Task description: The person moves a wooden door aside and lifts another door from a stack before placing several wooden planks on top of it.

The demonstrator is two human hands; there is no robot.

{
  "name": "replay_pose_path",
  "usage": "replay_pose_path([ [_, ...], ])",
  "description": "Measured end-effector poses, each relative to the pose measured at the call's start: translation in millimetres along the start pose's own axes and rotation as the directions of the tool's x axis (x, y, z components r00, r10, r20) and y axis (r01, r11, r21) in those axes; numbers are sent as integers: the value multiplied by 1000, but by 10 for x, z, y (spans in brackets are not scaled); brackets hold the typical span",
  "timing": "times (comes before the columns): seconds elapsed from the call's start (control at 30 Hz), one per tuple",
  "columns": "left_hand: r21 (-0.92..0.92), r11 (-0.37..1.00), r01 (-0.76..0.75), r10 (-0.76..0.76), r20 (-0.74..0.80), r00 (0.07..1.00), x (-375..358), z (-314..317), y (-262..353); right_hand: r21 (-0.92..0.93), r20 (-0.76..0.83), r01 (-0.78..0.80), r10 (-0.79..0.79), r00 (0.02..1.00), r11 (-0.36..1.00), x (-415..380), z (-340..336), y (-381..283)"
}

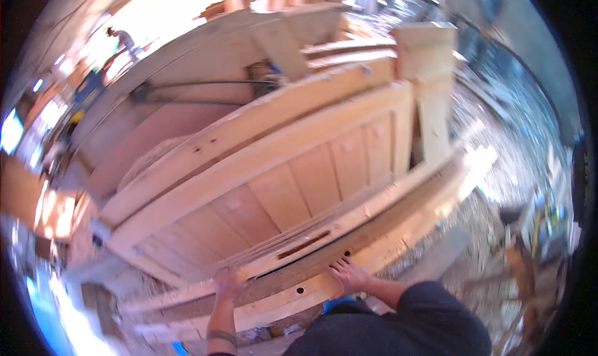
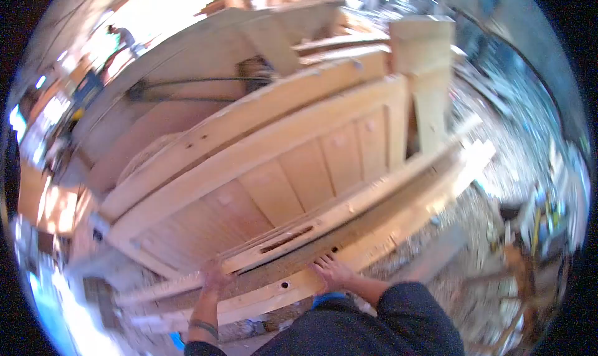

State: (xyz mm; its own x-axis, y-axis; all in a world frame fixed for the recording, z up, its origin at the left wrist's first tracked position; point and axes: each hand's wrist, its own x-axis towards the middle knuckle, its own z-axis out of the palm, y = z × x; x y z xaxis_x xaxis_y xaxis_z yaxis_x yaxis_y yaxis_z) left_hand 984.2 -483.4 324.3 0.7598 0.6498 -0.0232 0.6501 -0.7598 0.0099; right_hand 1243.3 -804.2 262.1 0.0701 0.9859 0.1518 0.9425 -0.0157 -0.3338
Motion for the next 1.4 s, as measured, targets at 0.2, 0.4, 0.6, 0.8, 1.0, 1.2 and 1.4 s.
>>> replay_pose_path([
  [0.2, -4, 999, 43, -41, 199, 979, 20, -161, 11, -18, 51, -8, 8, 999, 1000, 24, 8, -22],
  [0.4, -52, 998, 45, -30, 252, 967, -4, -309, 42, 22, 91, -35, 33, 995, 999, 47, -16, -39],
  [0.6, 11, 999, 50, -51, 324, 945, 7, -430, 98, 0, 108, -39, 39, 993, 999, 28, 4, -32],
  [0.8, 22, 999, 36, -41, 279, 960, 9, -309, 68, -15, 107, -43, 44, 993, 999, 34, -7, -49],
  [1.0, -5, 999, 52, -49, 273, 961, 2, -303, 58, -11, 47, 0, 0, 999, 1000, 28, 58, -13],
  [1.2, 43, 999, 19, -29, 258, 966, 58, -153, -14, -17, 30, 7, -7, 1000, 1000, 23, 103, -2],
  [1.4, 28, 999, 38, -44, 236, 971, -16, -343, 78, -88, -1, 62, -62, 998, 994, 7, 69, 21],
])
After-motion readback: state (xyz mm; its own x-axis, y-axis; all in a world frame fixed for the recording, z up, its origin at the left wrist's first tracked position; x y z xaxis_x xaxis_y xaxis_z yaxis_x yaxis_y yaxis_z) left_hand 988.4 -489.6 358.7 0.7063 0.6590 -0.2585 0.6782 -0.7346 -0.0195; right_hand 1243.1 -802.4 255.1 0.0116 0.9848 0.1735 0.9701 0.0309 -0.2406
